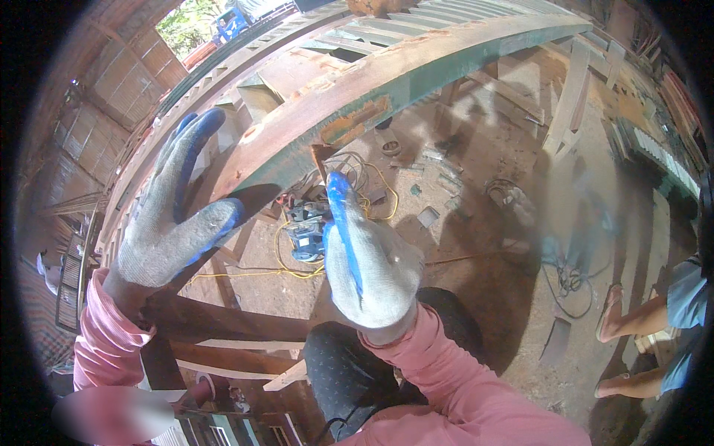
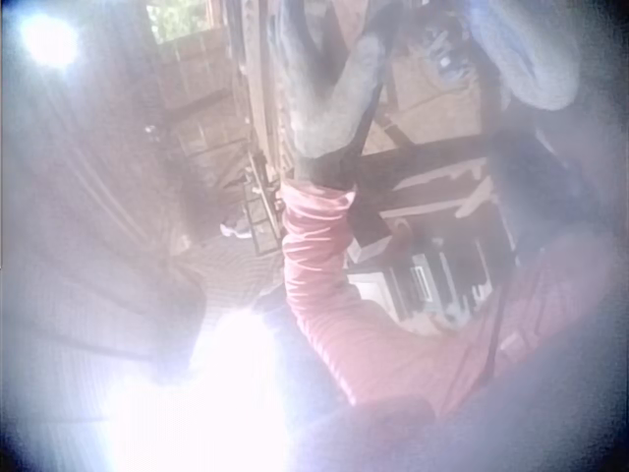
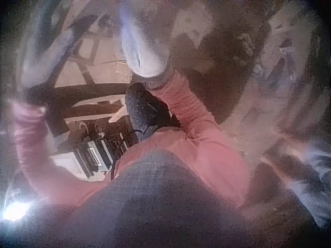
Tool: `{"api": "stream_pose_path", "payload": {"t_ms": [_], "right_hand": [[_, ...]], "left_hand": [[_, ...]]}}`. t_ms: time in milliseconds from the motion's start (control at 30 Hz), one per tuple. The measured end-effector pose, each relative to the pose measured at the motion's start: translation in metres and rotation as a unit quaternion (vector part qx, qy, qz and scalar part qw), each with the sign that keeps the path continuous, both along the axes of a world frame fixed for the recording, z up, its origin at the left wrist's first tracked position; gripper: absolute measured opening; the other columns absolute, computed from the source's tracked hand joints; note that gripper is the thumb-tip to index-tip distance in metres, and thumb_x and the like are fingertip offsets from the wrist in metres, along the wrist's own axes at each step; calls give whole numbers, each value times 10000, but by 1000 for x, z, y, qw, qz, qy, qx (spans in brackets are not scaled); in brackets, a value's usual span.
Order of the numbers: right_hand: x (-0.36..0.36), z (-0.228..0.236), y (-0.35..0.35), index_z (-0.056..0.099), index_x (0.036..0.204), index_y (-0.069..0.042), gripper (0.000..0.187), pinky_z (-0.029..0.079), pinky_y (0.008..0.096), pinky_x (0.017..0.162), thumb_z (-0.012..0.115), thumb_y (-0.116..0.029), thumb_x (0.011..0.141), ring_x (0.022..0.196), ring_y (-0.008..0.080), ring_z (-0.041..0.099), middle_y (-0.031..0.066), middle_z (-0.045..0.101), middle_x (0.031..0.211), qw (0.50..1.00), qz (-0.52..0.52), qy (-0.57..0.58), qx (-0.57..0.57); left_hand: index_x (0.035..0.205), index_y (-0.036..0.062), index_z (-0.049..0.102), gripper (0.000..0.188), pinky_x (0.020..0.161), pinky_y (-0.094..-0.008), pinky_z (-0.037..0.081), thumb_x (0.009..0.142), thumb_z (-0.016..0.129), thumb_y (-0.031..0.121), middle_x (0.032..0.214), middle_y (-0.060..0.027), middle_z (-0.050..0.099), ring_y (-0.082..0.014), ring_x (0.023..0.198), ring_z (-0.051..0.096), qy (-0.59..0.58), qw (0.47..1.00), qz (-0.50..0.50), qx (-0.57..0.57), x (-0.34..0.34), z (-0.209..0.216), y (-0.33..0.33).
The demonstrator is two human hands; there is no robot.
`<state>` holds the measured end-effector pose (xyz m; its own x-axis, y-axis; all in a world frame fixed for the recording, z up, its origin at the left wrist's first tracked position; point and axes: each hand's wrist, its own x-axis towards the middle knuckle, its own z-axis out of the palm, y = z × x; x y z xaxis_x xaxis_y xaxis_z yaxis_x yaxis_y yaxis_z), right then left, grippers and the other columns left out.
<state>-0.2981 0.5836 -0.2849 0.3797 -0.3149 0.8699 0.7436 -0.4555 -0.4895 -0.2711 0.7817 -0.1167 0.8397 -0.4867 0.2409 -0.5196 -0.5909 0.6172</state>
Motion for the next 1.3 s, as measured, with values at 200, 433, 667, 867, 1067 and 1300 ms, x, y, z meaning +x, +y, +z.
{"api": "stream_pose_path", "payload": {"t_ms": [200,433,667,867,1067,1300], "right_hand": [[17,6,-18,614,1388,49,468,545,338,661,642,86,922,723,194,670,173,746,987,997,-52,43,34],[25,4,-7,531,1472,-7,603,527,366,619,703,-23,893,695,272,664,140,679,890,993,-95,44,-52],[19,2,10,434,1550,6,724,485,355,520,699,-83,881,585,221,604,72,615,760,993,-80,-5,-85],[10,-4,-6,561,1470,-12,516,477,324,534,646,-45,962,604,146,612,79,646,777,995,76,14,57],[9,16,-58,694,1237,-5,254,410,193,496,663,-98,1003,621,57,604,36,695,831,827,373,244,343],[44,14,-73,730,1099,-4,189,383,174,482,721,-148,977,594,28,569,6,696,807,817,421,253,302]], "left_hand": [[1610,5,276,999,1208,-495,347,888,800,455,1676,-141,232,-288,1558,218,27,998,19,-45,-6,-6,1],[1608,8,288,1004,1209,-493,344,880,803,470,1688,-150,207,-291,1566,202,16,999,19,-27,-5,-2,-3],[1593,0,310,900,1248,-471,295,906,816,288,1640,-173,280,-304,1504,331,50,992,4,-120,-9,-8,-6],[1591,1,324,930,1231,-465,311,889,807,373,1645,-173,272,-297,1529,283,28,997,14,-69,-10,-3,-9],[1588,-7,343,1026,1231,-441,277,854,793,551,1660,-192,274,-289,1555,231,-67,991,68,96,-8,6,-1],[1592,-7,332,997,1235,-441,272,870,795,502,1656,-187,285,-292,1553,241,-45,998,40,27,-3,-4,1]]}}
